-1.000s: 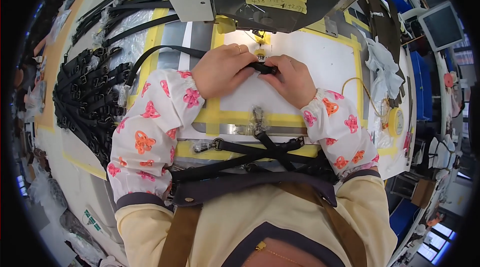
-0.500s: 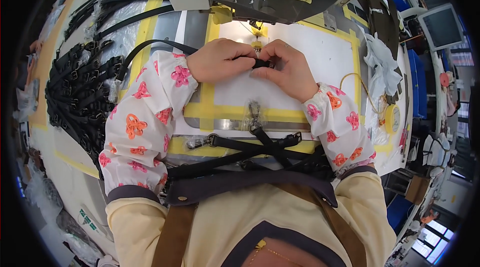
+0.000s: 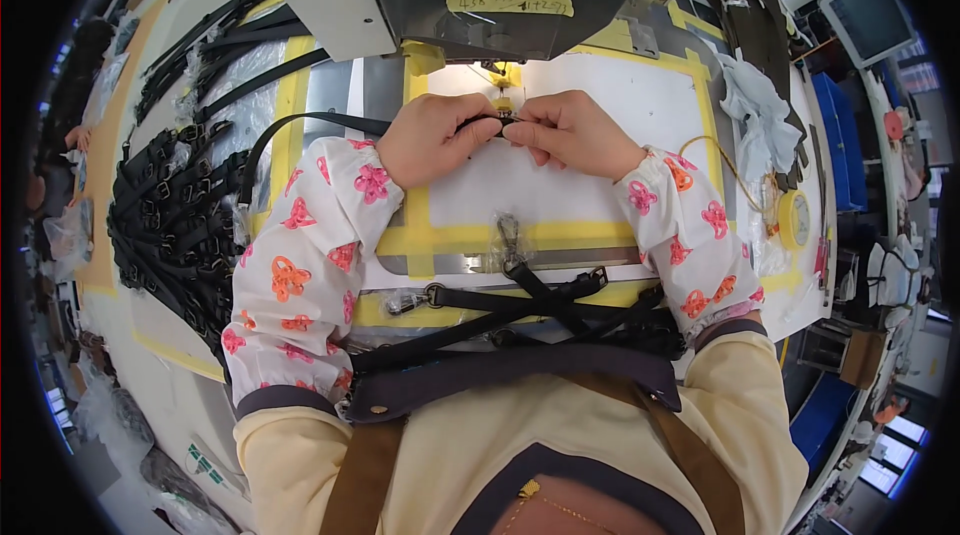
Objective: Assembling and sewing leather straps with buckles at a workshop station.
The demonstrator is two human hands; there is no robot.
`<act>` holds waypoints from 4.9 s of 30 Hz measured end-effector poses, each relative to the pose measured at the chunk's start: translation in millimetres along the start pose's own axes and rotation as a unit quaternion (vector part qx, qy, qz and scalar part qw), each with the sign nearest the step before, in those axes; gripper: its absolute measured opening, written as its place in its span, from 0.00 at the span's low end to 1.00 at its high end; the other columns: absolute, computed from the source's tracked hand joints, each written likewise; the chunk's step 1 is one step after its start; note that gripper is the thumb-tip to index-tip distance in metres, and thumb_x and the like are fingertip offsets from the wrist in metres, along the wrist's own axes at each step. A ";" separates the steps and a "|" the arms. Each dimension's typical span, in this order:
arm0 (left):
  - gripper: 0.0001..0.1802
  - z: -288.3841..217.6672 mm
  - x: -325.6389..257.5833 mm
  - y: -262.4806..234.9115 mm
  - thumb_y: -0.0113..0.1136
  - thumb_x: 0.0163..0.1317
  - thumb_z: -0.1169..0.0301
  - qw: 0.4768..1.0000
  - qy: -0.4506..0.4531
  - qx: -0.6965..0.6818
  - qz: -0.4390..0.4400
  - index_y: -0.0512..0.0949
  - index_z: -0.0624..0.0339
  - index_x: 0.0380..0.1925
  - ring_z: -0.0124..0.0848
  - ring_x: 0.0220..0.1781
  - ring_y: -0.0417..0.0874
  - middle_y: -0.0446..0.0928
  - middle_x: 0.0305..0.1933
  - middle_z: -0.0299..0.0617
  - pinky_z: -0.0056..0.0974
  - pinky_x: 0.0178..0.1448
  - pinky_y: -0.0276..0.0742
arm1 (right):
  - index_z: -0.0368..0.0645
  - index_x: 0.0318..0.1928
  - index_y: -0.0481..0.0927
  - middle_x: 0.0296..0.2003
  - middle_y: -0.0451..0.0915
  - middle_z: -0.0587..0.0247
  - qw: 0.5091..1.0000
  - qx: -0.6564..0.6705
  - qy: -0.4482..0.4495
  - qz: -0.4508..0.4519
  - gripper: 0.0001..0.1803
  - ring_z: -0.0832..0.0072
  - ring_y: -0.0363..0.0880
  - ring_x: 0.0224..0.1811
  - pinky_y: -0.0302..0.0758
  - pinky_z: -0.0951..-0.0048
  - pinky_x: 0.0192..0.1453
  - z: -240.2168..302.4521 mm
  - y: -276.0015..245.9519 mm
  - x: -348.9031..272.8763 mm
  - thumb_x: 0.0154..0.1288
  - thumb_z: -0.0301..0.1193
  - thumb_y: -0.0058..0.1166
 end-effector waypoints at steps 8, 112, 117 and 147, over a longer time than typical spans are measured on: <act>0.11 0.1 14.8 -11.6 0.54 0.57 0.76 0.992 0.092 0.048 -0.074 0.75 0.62 0.41 0.38 0.36 0.78 0.77 0.36 0.45 0.35 0.41 0.73 | 0.39 0.23 0.76 0.16 0.74 0.68 0.994 0.023 0.097 -0.037 0.14 0.83 0.69 0.15 0.65 0.81 0.19 -10.6 -32.0 29.8 0.62 0.34 0.51; 0.15 13.0 5.5 -17.3 0.51 0.54 0.76 0.956 0.117 0.241 -0.116 0.79 0.53 0.42 0.34 0.48 0.79 0.78 0.45 0.39 0.36 0.47 0.76 | 0.41 0.35 0.78 0.29 0.78 0.69 0.798 -0.522 -0.199 -0.225 0.13 0.71 0.72 0.33 0.67 0.67 0.46 18.6 -1.0 9.1 0.45 0.23 0.49; 0.15 6.2 5.3 -19.9 0.51 0.54 0.76 0.954 0.119 0.253 -0.107 0.79 0.53 0.41 0.34 0.49 0.79 0.78 0.45 0.40 0.36 0.47 0.76 | 0.40 0.33 0.79 0.27 0.77 0.69 0.788 -0.524 -0.217 -0.237 0.12 0.71 0.73 0.32 0.66 0.67 0.45 23.4 0.6 6.8 0.44 0.23 0.49; 0.19 21.6 12.5 -23.3 0.52 0.51 0.76 0.973 -0.005 0.215 -0.077 0.79 0.45 0.44 0.42 0.40 0.79 0.79 0.43 0.38 0.40 0.44 0.76 | 0.40 0.36 0.80 0.30 0.80 0.60 0.817 -0.480 -0.226 -0.224 0.14 0.65 0.75 0.34 0.66 0.63 0.46 28.2 -10.1 13.6 0.45 0.21 0.48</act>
Point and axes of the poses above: each hand's wrist, its own x-axis towards the middle knuckle, its own y-axis out of the palm, z = x × y, the point moved 7 cm from there along x, towards the middle knuckle
